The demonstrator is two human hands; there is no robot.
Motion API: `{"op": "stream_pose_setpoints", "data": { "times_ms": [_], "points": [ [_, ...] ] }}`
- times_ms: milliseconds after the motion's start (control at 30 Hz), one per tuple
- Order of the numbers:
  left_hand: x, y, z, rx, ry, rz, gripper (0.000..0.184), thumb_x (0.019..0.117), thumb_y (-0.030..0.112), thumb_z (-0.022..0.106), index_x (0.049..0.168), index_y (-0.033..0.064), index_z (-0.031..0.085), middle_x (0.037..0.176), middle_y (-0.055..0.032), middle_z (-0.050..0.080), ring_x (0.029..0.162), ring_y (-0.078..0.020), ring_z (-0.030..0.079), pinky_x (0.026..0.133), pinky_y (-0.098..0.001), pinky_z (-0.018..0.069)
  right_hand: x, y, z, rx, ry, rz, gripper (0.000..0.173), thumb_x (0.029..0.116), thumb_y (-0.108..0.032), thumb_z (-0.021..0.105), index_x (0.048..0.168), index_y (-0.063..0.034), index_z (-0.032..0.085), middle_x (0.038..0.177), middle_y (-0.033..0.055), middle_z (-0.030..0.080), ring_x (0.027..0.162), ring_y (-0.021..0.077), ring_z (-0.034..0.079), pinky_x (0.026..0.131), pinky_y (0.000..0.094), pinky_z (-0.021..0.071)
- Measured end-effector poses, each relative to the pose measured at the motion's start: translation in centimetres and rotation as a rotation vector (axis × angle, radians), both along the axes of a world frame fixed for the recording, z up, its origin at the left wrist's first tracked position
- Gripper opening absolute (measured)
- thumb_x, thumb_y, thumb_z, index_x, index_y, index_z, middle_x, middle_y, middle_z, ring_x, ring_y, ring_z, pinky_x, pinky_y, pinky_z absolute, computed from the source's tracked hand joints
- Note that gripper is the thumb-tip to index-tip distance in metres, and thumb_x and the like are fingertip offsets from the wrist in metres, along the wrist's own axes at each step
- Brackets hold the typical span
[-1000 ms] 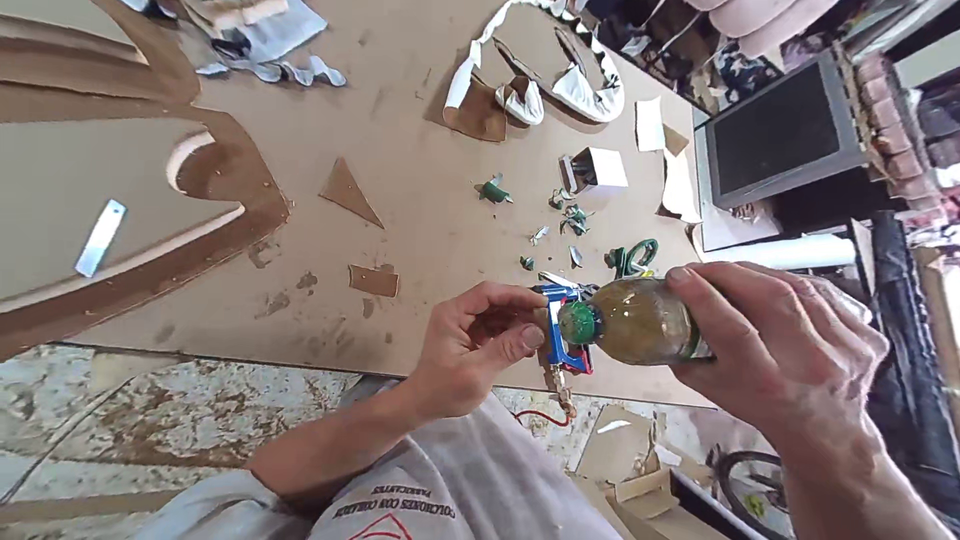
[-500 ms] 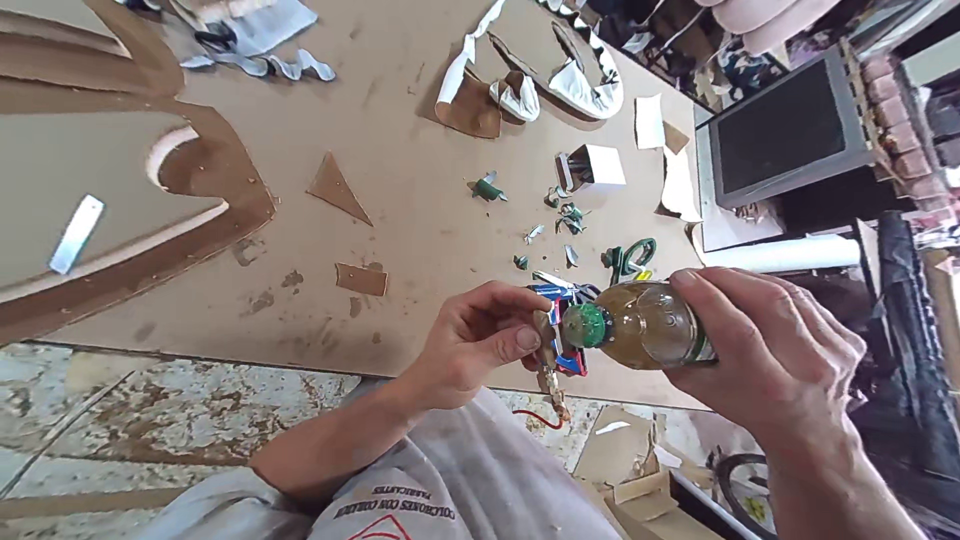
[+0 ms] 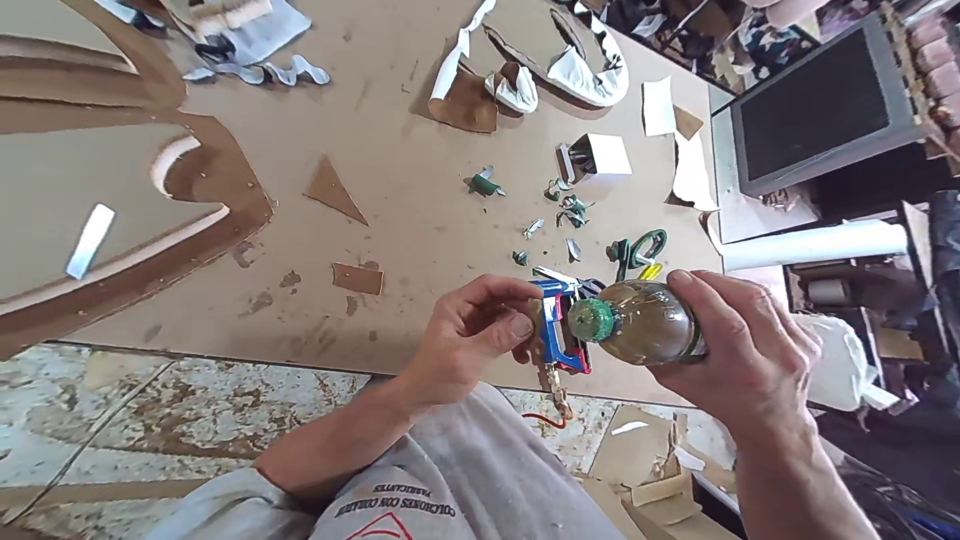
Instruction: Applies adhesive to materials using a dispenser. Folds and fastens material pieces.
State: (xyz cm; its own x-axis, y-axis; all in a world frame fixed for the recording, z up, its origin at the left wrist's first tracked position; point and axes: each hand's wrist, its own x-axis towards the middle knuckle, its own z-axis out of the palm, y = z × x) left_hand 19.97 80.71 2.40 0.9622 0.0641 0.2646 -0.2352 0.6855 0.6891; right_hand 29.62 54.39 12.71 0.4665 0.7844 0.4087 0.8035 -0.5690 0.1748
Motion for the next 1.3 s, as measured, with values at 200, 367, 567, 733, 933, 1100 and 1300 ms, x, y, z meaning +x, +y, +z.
{"op": "stream_pose_setpoints", "data": {
  "times_ms": [200, 367, 567, 733, 933, 1100, 1300],
  "points": [
    [-0.4, -0.7, 0.4, 0.868, -0.280, 0.833, 0.038, 0.0966, 0.011, 0.069, 0.129, 0.0052, 0.049, 0.099, -0.0083, 0.073, 0.087, -0.0131, 0.072, 0.076, -0.0274, 0.0621, 0.4, -0.2, -2.0, 0.070, 0.041, 0.024, 0.068, 0.0851, -0.045, 0.074, 0.143, -0.0157, 0.053, 0.117, 0.0179, 0.069, 0.106, 0.0306, 0.067, 0.088, 0.0412, 0.0536],
    [-0.2, -0.7, 0.8, 1.023, -0.323, 0.998, 0.030, 0.0968, 0.013, 0.069, 0.122, 0.0013, 0.057, 0.095, -0.0109, 0.074, 0.084, -0.0142, 0.071, 0.073, -0.0254, 0.0595, 0.7, -0.1, -2.8, 0.095, 0.077, 0.031, 0.072, 0.0841, -0.048, 0.074, 0.144, -0.0157, 0.051, 0.119, 0.0187, 0.068, 0.108, 0.0313, 0.066, 0.088, 0.0411, 0.0534],
    [0.0, -0.6, 0.9, 0.925, -0.292, 0.880, 0.031, 0.0958, 0.009, 0.069, 0.121, -0.0037, 0.057, 0.096, -0.0125, 0.074, 0.085, -0.0139, 0.072, 0.075, -0.0270, 0.0615, 1.0, -0.1, -3.1, 0.109, 0.072, 0.024, 0.073, 0.0838, -0.050, 0.075, 0.144, -0.0164, 0.051, 0.119, 0.0181, 0.068, 0.108, 0.0305, 0.067, 0.087, 0.0409, 0.0533],
    [0.2, 0.5, 1.4, 0.294, 0.057, 0.231, 0.030, 0.0994, 0.005, 0.062, 0.127, -0.0053, 0.055, 0.105, -0.0062, 0.071, 0.089, -0.0137, 0.072, 0.079, -0.0332, 0.0634, 0.9, -0.3, -3.2, 0.140, 0.075, 0.021, 0.075, 0.0826, -0.049, 0.076, 0.145, -0.0168, 0.051, 0.120, 0.0179, 0.068, 0.108, 0.0305, 0.067, 0.089, 0.0412, 0.0541],
    [0.8, 0.9, 0.6, 0.002, 0.117, -0.024, 0.022, 0.1021, 0.009, 0.059, 0.123, 0.0017, 0.059, 0.107, -0.0049, 0.071, 0.089, -0.0156, 0.072, 0.078, -0.0343, 0.0631, 0.5, -0.4, -3.3, 0.152, 0.076, 0.003, 0.074, 0.0821, -0.049, 0.077, 0.144, -0.0160, 0.052, 0.120, 0.0174, 0.068, 0.108, 0.0287, 0.067, 0.088, 0.0392, 0.0539],
    [1.3, 0.9, 0.7, 0.061, 0.091, -0.001, 0.032, 0.1039, 0.004, 0.049, 0.134, -0.0038, 0.051, 0.112, -0.0075, 0.065, 0.091, -0.0188, 0.071, 0.082, -0.0395, 0.0637, 0.2, -0.8, -3.7, 0.195, 0.109, -0.012, 0.078, 0.0800, -0.051, 0.079, 0.143, -0.0144, 0.053, 0.121, 0.0175, 0.068, 0.108, 0.0270, 0.067, 0.089, 0.0368, 0.0542],
    [1.4, 0.9, 0.6, 0.099, 0.104, -0.006, 0.030, 0.1058, 0.002, 0.044, 0.132, -0.0059, 0.055, 0.116, -0.0097, 0.066, 0.094, -0.0175, 0.072, 0.088, -0.0384, 0.0625, -0.2, -0.7, -4.4, 0.248, 0.145, -0.044, 0.079, 0.0784, -0.049, 0.082, 0.142, -0.0124, 0.053, 0.122, 0.0175, 0.068, 0.110, 0.0250, 0.067, 0.091, 0.0351, 0.0543]
  ]
}}
